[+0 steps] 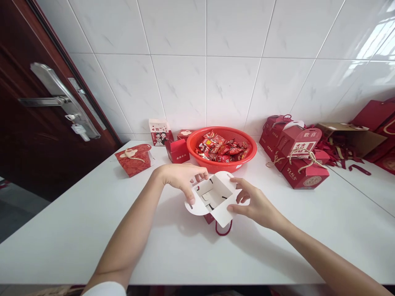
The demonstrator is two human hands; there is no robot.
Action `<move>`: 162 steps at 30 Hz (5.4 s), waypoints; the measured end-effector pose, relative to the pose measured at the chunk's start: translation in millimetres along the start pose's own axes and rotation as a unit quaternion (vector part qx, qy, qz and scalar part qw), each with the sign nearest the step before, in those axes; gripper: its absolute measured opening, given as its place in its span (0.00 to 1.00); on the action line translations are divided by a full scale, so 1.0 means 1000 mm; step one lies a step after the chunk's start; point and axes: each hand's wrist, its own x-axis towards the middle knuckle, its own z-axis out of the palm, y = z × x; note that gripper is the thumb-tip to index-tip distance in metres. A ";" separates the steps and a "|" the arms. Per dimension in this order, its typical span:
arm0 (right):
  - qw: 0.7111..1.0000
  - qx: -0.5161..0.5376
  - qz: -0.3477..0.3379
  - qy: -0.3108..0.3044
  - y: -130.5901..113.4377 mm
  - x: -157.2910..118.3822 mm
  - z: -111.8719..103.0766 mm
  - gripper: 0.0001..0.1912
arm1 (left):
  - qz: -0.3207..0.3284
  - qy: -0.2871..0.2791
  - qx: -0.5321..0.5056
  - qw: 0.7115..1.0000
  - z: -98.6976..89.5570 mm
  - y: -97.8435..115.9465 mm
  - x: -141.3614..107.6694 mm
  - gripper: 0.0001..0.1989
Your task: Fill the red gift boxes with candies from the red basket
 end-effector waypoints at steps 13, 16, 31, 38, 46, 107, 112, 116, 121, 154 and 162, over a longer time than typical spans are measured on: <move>1.000 0.011 0.011 -0.010 0.016 0.018 -0.025 0.38 | -0.078 0.064 0.112 0.989 0.006 0.007 0.009 0.32; 1.000 -0.017 0.007 -0.016 0.014 0.021 -0.031 0.38 | -0.065 0.083 0.110 0.988 0.007 0.011 0.006 0.29; 0.989 -0.128 -0.006 -0.078 -0.003 0.031 -0.052 0.39 | -0.089 0.133 0.098 0.982 0.018 0.035 -0.007 0.22; 0.987 -0.134 -0.079 -0.034 -0.015 0.046 -0.079 0.19 | -0.067 0.161 0.080 0.981 0.006 0.028 -0.013 0.25; 0.976 0.107 -0.110 0.156 -0.010 0.134 -0.090 0.13 | 0.025 0.233 0.070 0.970 -0.048 0.005 0.066 0.15; 0.916 0.353 -0.016 0.188 0.021 0.180 -0.066 0.22 | 0.165 0.407 -0.291 0.850 -0.075 -0.023 0.184 0.16; 0.919 0.327 -0.009 0.219 0.022 0.181 -0.065 0.20 | 0.168 0.395 -0.290 0.855 -0.075 -0.025 0.185 0.16; 0.928 0.315 -0.032 0.197 0.020 0.178 -0.064 0.18 | 0.149 0.412 -0.255 0.862 -0.074 -0.032 0.189 0.20; 0.931 0.306 -0.045 0.191 0.020 0.177 -0.063 0.20 | 0.178 0.398 -0.218 0.873 -0.070 -0.032 0.189 0.19; 0.909 0.384 -0.127 0.095 0.024 0.181 -0.069 0.16 | 0.191 0.284 -0.479 0.809 -0.075 -0.017 0.176 0.21; 0.925 0.350 -0.136 0.052 -0.020 0.142 -0.083 0.18 | 0.157 0.388 -0.434 0.798 -0.041 -0.011 0.089 0.18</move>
